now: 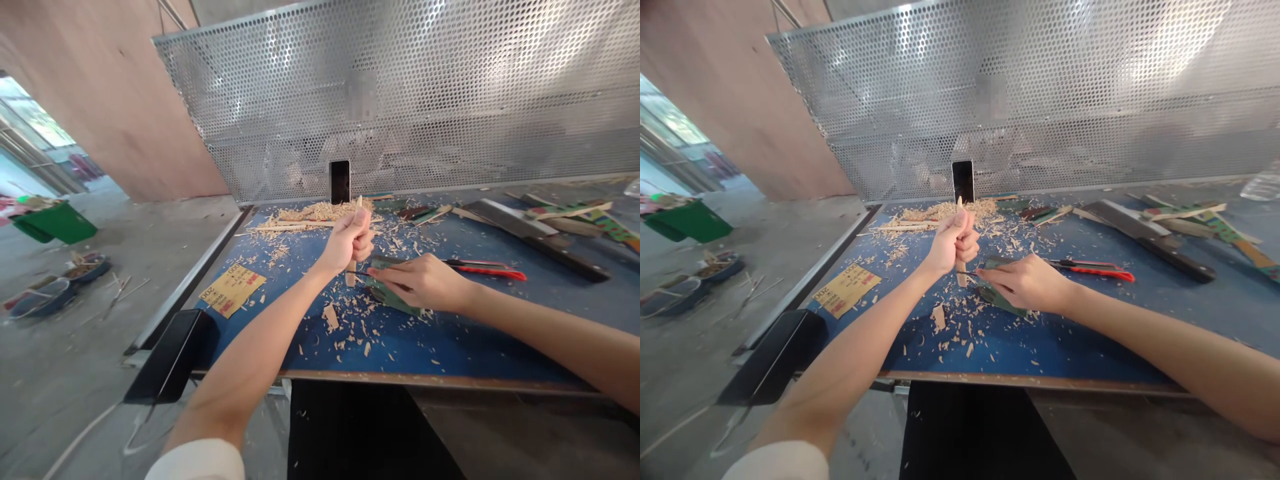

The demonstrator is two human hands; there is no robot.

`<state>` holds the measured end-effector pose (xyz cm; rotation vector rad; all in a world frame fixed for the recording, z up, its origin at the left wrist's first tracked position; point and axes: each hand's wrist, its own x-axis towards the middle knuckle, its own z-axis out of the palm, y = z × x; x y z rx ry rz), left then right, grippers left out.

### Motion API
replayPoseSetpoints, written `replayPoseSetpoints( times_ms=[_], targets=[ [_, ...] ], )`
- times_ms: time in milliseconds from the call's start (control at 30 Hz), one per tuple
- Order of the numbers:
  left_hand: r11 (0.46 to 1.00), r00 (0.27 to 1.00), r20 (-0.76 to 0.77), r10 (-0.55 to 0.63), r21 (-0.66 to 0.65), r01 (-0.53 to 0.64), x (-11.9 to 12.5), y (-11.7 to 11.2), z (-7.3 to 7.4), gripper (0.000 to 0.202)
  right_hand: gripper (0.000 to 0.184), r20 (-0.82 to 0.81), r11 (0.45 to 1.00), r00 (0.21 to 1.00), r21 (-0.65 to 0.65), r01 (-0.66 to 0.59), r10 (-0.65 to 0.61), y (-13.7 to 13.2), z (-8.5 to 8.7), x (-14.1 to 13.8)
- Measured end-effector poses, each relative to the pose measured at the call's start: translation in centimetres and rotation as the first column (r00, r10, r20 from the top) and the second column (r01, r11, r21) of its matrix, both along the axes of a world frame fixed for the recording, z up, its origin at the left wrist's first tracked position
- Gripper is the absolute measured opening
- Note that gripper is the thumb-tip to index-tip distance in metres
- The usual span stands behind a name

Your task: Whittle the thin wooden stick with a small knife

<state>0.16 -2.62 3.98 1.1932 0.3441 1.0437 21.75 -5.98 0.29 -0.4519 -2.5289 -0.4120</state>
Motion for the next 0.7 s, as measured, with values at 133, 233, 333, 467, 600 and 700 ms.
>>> replayPoseSetpoints(
  times_ms=[133, 233, 333, 467, 600, 700],
  targets=[
    [0.997, 0.999, 0.028, 0.031, -0.077, -0.029, 0.0, 0.2, 0.0, 0.055, 0.032, 0.006, 0.998, 1.0, -0.061, 0.028, -0.028, -0.2, -0.1, -0.1],
    [0.988, 0.994, 0.059, 0.087, -0.135, -0.078, 0.1, 0.2, -0.1, 0.054, 0.035, 0.021, 0.996, 0.999, -0.077, 0.052, -0.05, -0.2, -0.5, -0.5],
    [0.983, 0.993, 0.068, 0.097, -0.164, -0.085, 0.2, 0.2, 0.0, 0.054, 0.035, 0.006, 0.995, 0.999, -0.093, 0.049, -0.048, -0.1, -0.8, -0.8],
    [0.978, 0.998, 0.025, 0.062, -0.199, -0.056, 0.2, 0.2, 0.3, 0.052, 0.035, 0.004, 0.99, 0.998, -0.129, 0.056, -0.056, -0.2, -0.9, -0.6],
    [0.978, 0.997, 0.02, 0.073, -0.2, -0.068, 0.1, 0.1, 0.3, 0.052, 0.038, 0.046, 0.985, 0.998, -0.166, 0.052, -0.045, -0.2, -0.4, 0.1],
    [0.978, 0.994, 0.059, 0.091, -0.196, -0.078, 0.0, 0.1, 0.1, 0.052, 0.043, 0.103, 0.969, 0.995, -0.247, 0.024, 0.002, -0.1, 0.4, 0.5]
  ],
)
